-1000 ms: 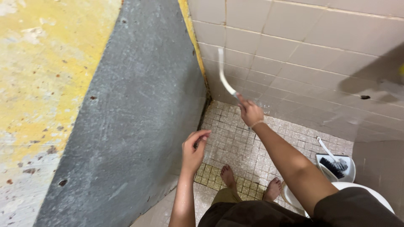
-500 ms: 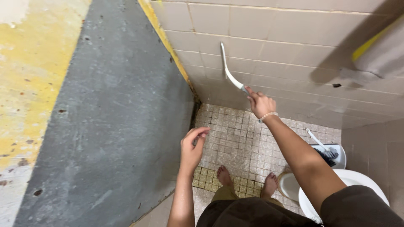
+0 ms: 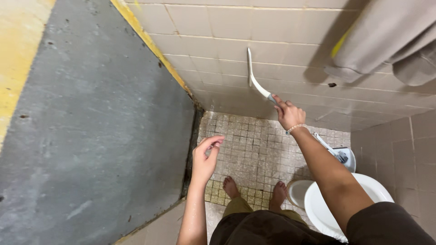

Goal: The person uses a squeegee to scrape and clean the tiled floor, walls, and the edge of a door in a bathroom, while sitting on the floor.

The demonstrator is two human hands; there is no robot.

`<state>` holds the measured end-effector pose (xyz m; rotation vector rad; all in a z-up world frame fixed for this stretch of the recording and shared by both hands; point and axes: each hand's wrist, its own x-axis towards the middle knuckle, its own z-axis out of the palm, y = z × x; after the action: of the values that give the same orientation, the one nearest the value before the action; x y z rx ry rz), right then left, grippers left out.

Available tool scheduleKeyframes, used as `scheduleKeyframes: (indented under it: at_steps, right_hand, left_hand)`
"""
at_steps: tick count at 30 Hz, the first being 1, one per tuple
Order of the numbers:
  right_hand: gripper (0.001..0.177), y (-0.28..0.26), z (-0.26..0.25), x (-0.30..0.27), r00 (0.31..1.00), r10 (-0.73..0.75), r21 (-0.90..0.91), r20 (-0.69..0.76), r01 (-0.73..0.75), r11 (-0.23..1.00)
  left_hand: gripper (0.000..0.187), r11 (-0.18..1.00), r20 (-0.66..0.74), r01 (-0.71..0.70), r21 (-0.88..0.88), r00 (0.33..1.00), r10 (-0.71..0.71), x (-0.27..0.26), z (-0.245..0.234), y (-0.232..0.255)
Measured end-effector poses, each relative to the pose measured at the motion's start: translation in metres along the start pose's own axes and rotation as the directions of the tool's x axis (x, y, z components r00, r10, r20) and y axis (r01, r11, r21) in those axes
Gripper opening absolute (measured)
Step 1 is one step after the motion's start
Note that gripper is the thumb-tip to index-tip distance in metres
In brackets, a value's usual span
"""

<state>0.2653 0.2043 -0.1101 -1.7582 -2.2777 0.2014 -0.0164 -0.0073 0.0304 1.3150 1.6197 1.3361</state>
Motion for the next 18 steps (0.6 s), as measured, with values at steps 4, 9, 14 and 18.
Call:
scheduleKeyframes:
  at_steps: [4, 9, 14, 18]
  right_hand:
    - [0.049, 0.032, -0.009, -0.008, 1.000, -0.010, -0.033, -0.012, 0.010, 0.999]
    - [0.048, 0.076, -0.024, -0.017, 1.000, 0.007, -0.055, -0.001, -0.007, 0.998]
    - [0.046, 0.119, -0.034, -0.027, 1.000, 0.008, -0.049, -0.018, -0.009, 0.999]
    - [0.047, 0.156, -0.046, -0.038, 1.000, 0.013, -0.069, -0.002, -0.013, 0.998]
  left_hand:
    - [0.023, 1.000, 0.006, 0.017, 0.009, 1.000, -0.017, -0.012, 0.022, 0.007]
    - [0.023, 1.000, 0.028, 0.018, -0.007, 0.999, -0.018, -0.021, 0.054, 0.015]
    - [0.025, 0.999, 0.035, 0.008, 0.031, 0.999, -0.009, -0.026, 0.086, 0.026]
    - [0.025, 1.000, 0.065, -0.009, 0.021, 0.998, 0.007, -0.028, 0.112, 0.034]
